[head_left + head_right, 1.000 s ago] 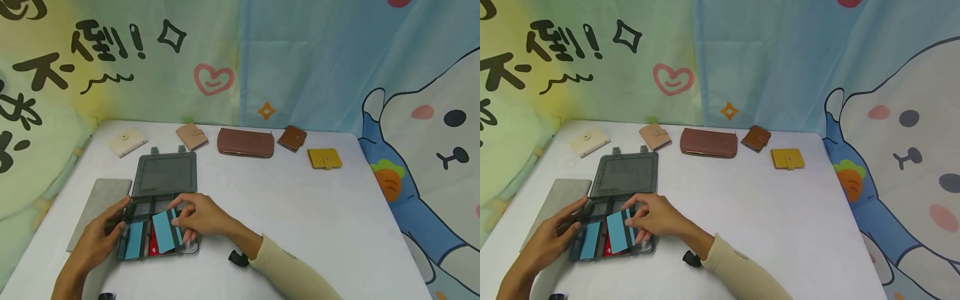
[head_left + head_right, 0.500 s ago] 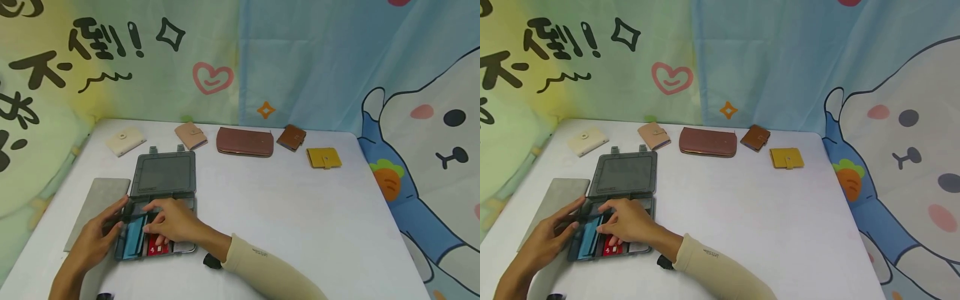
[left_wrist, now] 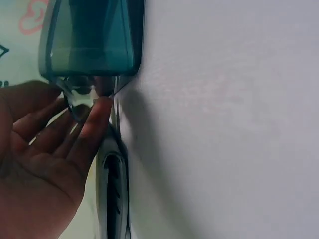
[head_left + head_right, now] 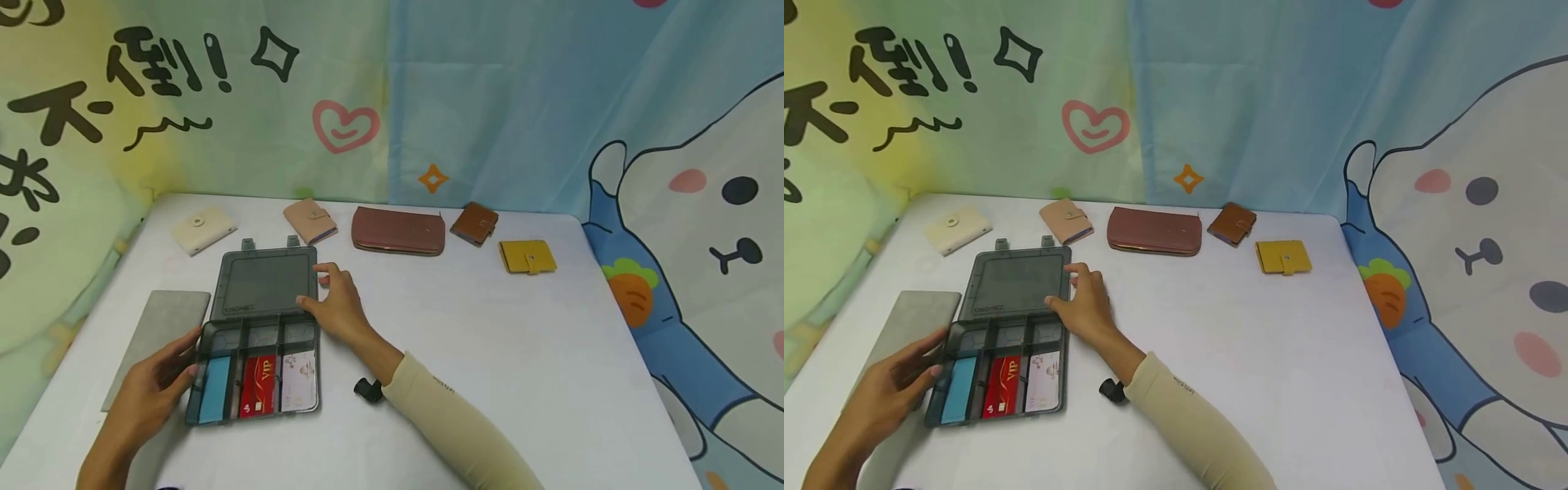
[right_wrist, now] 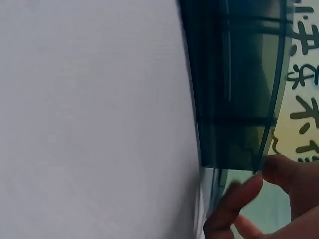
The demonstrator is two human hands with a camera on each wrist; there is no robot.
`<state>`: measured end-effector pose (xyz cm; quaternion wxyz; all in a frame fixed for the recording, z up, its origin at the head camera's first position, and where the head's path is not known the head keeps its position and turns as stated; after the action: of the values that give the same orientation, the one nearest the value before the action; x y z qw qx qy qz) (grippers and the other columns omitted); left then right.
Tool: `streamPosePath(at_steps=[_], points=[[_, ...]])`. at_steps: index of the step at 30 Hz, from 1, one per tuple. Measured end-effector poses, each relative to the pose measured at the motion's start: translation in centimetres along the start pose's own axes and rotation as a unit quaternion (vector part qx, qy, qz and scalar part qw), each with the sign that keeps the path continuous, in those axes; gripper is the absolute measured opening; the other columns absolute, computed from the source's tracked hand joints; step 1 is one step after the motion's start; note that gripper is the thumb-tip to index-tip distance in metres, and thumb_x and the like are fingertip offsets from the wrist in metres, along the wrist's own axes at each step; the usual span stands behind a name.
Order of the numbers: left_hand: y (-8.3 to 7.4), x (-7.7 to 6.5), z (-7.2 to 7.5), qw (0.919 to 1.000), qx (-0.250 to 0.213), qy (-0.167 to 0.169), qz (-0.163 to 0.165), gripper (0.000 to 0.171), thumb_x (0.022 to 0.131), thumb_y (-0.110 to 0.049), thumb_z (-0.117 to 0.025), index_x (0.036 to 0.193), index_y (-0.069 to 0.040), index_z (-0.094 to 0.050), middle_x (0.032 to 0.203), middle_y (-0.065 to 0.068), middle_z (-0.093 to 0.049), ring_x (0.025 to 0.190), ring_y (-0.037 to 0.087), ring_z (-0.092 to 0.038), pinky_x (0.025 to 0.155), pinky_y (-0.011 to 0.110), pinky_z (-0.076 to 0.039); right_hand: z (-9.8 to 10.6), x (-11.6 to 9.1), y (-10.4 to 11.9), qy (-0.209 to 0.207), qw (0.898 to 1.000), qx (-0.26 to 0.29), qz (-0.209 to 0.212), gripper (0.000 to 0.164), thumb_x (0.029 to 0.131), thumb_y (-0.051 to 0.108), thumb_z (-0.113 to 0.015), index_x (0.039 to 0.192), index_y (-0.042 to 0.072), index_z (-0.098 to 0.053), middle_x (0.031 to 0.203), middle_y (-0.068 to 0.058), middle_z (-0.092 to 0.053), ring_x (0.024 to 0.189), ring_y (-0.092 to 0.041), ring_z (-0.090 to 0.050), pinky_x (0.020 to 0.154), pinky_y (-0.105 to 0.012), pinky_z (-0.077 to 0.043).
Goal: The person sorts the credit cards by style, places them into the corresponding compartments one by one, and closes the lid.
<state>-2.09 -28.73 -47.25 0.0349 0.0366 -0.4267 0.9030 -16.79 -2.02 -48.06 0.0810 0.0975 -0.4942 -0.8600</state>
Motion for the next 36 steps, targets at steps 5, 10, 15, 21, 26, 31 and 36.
streamPosePath(at_steps=[5,10,15,21,26,31,36], points=[[0.2,-0.7,0.3,0.997,-0.065,0.041,0.01,0.066,0.094,-0.005,-0.067,0.153,-0.008,-0.039,0.151,0.029,-0.041,0.125,-0.018,-0.041,0.092,0.001,-0.041,0.4,0.9,-0.5,0.033,0.997,0.063,-0.042,0.068,0.089,0.033,-0.076,0.148,0.021,-0.044,0.131,-0.011,-0.06,0.095,-0.024,-0.066,0.074,-0.036,-0.057],[0.3,-0.9,0.3,0.9942,-0.085,0.058,0.03,0.068,0.095,-0.009,-0.066,0.156,-0.013,-0.034,0.157,0.024,-0.036,0.128,-0.017,-0.037,0.094,0.0,-0.039,1.1,1.3,-0.2,0.042,0.987,0.15,-0.037,0.066,0.092,0.031,-0.073,0.148,0.017,-0.043,0.13,-0.013,-0.061,0.074,-0.019,-0.066,0.054,-0.029,-0.055],[0.3,-0.9,-0.2,0.9934,-0.105,0.042,0.02,0.067,0.094,-0.003,-0.066,0.154,-0.007,-0.037,0.157,0.014,-0.04,0.13,-0.015,-0.04,0.097,0.001,-0.038,1.9,1.3,0.3,0.047,0.964,0.261,0.011,0.048,0.098,0.026,-0.065,0.142,0.013,-0.05,0.12,-0.011,-0.063,0.092,-0.034,-0.067,0.062,-0.032,-0.06],[-0.3,-0.6,-1.3,0.9902,-0.138,0.011,0.013,0.064,0.093,0.003,-0.064,0.152,-0.002,-0.039,0.156,0.006,-0.044,0.128,-0.011,-0.046,0.097,0.005,-0.042,3.2,0.4,0.9,0.049,0.951,0.302,0.042,0.027,0.103,0.028,-0.055,0.121,0.009,-0.063,0.116,-0.011,-0.063,0.105,-0.034,-0.067,0.081,-0.043,-0.061],[-0.5,-0.5,-1.3,0.9625,-0.266,0.025,0.047,0.057,0.104,-0.008,-0.049,0.157,-0.006,-0.027,0.152,0.001,-0.048,0.126,-0.006,-0.052,0.089,0.015,-0.054,4.7,-0.7,0.6,0.06,0.959,0.269,0.062,0.036,0.106,0.032,-0.047,0.115,0.003,-0.065,0.116,-0.017,-0.067,0.106,-0.037,-0.064,0.088,-0.048,-0.058],[-0.5,-0.5,-0.7,0.9317,-0.353,0.039,0.075,0.053,0.11,-0.025,-0.031,0.16,-0.012,-0.017,0.142,-0.013,-0.054,0.12,-0.001,-0.058,0.088,0.02,-0.056,5.8,-2.2,-0.2,0.098,0.977,0.169,0.08,0.028,0.102,0.037,-0.057,0.112,0.013,-0.067,0.109,-0.006,-0.072,0.105,-0.024,-0.065,0.085,-0.039,-0.058],[-1.3,-0.3,-1.0,0.968,-0.24,0.032,0.066,0.059,0.107,-0.016,-0.046,0.16,-0.017,-0.021,0.152,0.002,-0.049,0.122,-0.008,-0.052,0.091,0.011,-0.05,5.9,-4.7,-0.3,0.176,0.972,-0.001,0.158,0.05,0.087,0.049,-0.074,0.131,0.03,-0.059,0.134,0.01,-0.058,0.127,-0.014,-0.049,0.1,-0.041,-0.05]])
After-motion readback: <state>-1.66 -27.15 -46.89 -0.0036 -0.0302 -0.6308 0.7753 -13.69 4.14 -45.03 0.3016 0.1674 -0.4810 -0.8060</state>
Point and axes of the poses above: each hand's wrist, its own x-axis towards the middle knuckle, its own z-axis out of the back of the hand, y = z × x, the point moved 1 cm from there along x, towards the middle knuckle
